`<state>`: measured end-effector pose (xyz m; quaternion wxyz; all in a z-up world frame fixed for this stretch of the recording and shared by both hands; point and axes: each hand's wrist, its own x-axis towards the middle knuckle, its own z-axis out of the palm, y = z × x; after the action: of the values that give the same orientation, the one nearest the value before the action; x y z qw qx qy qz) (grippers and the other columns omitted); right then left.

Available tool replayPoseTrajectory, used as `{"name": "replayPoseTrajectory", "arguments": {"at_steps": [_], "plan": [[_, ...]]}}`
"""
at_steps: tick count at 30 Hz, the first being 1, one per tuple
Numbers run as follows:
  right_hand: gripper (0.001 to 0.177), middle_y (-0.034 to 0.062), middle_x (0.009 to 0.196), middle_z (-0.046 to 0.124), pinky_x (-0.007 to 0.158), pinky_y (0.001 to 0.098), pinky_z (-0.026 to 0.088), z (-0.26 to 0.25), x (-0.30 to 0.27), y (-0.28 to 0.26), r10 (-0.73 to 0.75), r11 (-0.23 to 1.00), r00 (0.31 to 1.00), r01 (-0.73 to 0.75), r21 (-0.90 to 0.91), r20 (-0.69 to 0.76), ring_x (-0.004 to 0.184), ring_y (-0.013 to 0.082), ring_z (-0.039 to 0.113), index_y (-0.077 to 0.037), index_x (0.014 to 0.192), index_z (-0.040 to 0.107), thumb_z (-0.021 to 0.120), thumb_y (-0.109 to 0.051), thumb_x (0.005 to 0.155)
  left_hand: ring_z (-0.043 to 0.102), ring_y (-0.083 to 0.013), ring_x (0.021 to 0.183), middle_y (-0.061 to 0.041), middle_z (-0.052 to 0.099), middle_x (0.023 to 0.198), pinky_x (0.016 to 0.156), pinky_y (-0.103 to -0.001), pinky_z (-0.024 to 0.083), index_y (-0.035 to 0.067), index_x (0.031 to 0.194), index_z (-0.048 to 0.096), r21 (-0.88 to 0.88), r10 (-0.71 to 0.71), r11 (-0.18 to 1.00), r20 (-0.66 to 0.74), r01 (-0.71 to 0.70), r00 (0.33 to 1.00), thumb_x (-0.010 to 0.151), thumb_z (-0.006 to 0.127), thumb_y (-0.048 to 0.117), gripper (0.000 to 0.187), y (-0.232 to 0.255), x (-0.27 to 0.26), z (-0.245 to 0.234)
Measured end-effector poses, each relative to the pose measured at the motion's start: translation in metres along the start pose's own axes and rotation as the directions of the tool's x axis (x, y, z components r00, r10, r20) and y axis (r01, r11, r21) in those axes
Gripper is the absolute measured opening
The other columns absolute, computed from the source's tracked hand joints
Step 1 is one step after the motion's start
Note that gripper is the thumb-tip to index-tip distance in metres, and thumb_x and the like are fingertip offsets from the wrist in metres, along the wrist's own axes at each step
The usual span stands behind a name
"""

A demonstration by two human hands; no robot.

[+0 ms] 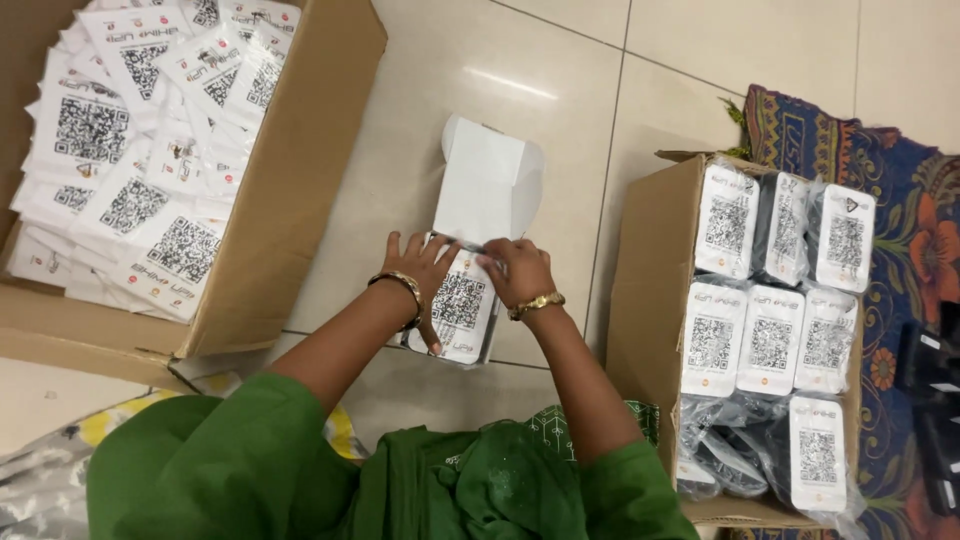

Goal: The person packs individual QR code labels into small white boxes and places these boxes into larger shipping boxes.

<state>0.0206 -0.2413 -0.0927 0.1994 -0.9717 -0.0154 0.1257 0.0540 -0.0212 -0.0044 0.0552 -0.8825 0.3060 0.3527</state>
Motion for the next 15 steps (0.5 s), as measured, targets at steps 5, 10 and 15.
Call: {"name": "replayPoseTrajectory", "arguments": {"at_steps": [5,10,15], "plan": [[0.033,0.012,0.126,0.067,0.105,0.0497,0.046,-0.005,-0.025,0.002,-0.091,0.996,0.969,0.084,-0.044,-0.23,0.123,0.0281,0.055,-0.019,0.116,0.076,0.059,-0.007,0.091,0.033,-0.0275,0.14,-0.006,0.044,0.147,0.11,-0.059,0.022,0.019,0.153,0.041,-0.082,-0.032,0.996,-0.205,0.015,0.978,0.058,0.073,0.088,0.122,-0.011,0.008,0.002],[0.04,0.0079,0.119,0.064,0.099,0.0532,0.039,-0.012,-0.023,-0.009,-0.13,0.963,0.934,0.039,-0.265,-0.332,0.12,0.0283,0.053,-0.019,0.108,0.079,0.06,0.003,0.081,0.036,-0.0255,0.129,-0.007,0.05,0.132,0.1,-0.056,0.027,0.025,0.137,0.06,-0.071,-0.016,0.997,-0.432,-0.016,0.902,0.073,0.057,0.087,0.089,-0.03,0.03,0.016],[0.036,0.004,0.104,0.063,0.095,0.0527,0.038,-0.006,-0.023,-0.016,-0.09,0.944,0.963,0.001,-0.33,-0.253,0.104,0.025,0.055,-0.018,0.116,0.077,0.06,-0.004,0.088,0.039,-0.0288,0.133,-0.008,0.049,0.145,0.104,-0.063,0.024,0.034,0.129,0.065,0.064,0.148,0.985,-0.787,-0.159,0.599,0.089,0.05,0.069,0.055,-0.039,0.063,0.051]]}}
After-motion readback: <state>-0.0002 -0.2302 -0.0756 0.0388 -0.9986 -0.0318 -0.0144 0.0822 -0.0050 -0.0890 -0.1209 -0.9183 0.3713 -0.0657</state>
